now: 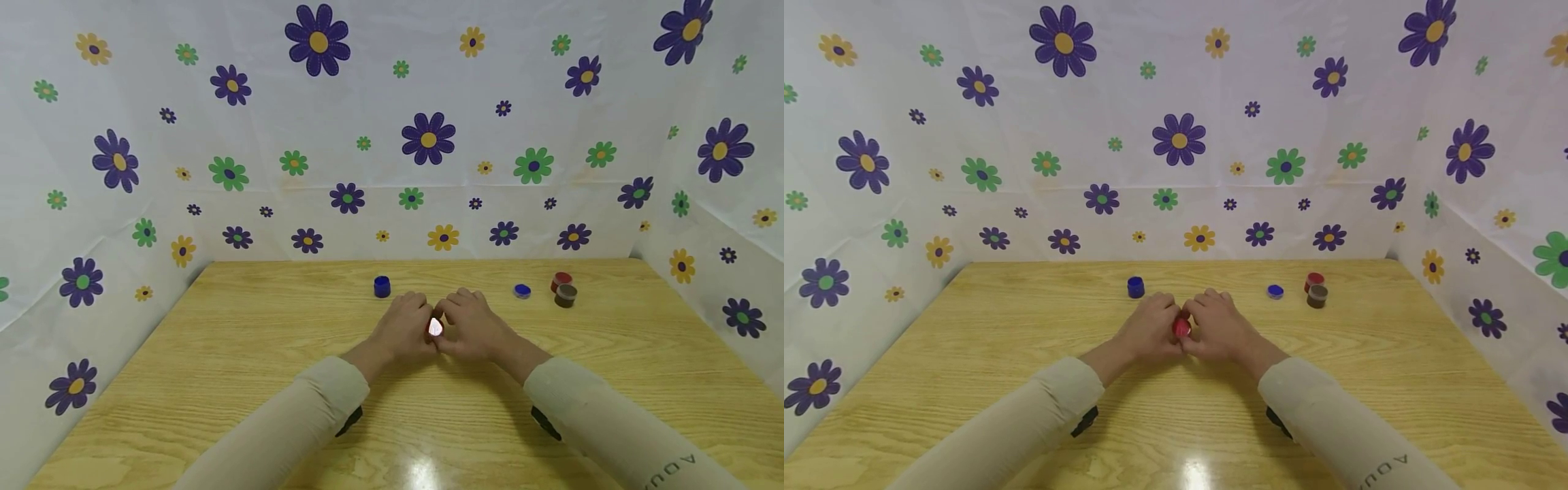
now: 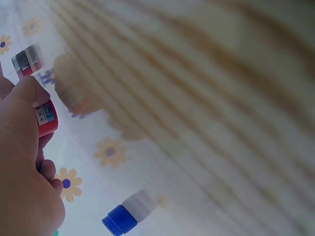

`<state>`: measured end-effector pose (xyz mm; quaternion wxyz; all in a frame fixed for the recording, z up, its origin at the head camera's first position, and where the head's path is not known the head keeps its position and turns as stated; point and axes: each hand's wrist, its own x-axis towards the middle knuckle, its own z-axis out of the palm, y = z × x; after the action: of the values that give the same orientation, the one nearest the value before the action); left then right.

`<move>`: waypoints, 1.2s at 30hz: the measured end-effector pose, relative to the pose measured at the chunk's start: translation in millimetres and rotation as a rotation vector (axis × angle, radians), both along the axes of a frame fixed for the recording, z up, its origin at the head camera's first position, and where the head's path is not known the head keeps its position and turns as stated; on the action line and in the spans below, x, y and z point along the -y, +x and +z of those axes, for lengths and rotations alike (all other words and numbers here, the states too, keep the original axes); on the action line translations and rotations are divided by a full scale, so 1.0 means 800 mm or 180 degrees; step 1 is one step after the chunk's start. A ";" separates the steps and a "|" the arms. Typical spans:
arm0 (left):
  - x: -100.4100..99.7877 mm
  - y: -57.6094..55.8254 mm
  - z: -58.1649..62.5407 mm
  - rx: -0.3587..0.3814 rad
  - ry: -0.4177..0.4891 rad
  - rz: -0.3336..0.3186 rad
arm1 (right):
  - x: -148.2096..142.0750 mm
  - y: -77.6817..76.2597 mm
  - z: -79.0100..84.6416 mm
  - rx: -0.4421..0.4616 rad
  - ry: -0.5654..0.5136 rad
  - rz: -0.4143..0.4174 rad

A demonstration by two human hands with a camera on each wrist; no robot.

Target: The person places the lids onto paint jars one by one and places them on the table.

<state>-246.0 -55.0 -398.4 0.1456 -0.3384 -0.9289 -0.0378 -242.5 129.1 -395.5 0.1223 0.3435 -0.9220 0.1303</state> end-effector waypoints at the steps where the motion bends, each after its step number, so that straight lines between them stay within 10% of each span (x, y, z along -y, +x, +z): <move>1: 0.000 0.000 0.000 -0.0013 0.0006 -0.0003 | 0.000 0.000 0.000 -0.0009 0.0012 -0.0006; 36: 0.000 0.000 0.002 0.0030 -0.0039 0.0044 | 0.003 0.002 0.001 -0.0170 0.0069 -0.0132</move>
<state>-245.6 -54.9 -396.8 0.1393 -0.3327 -0.9321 -0.0327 -241.2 127.0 -394.9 0.1458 0.3290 -0.9267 0.1084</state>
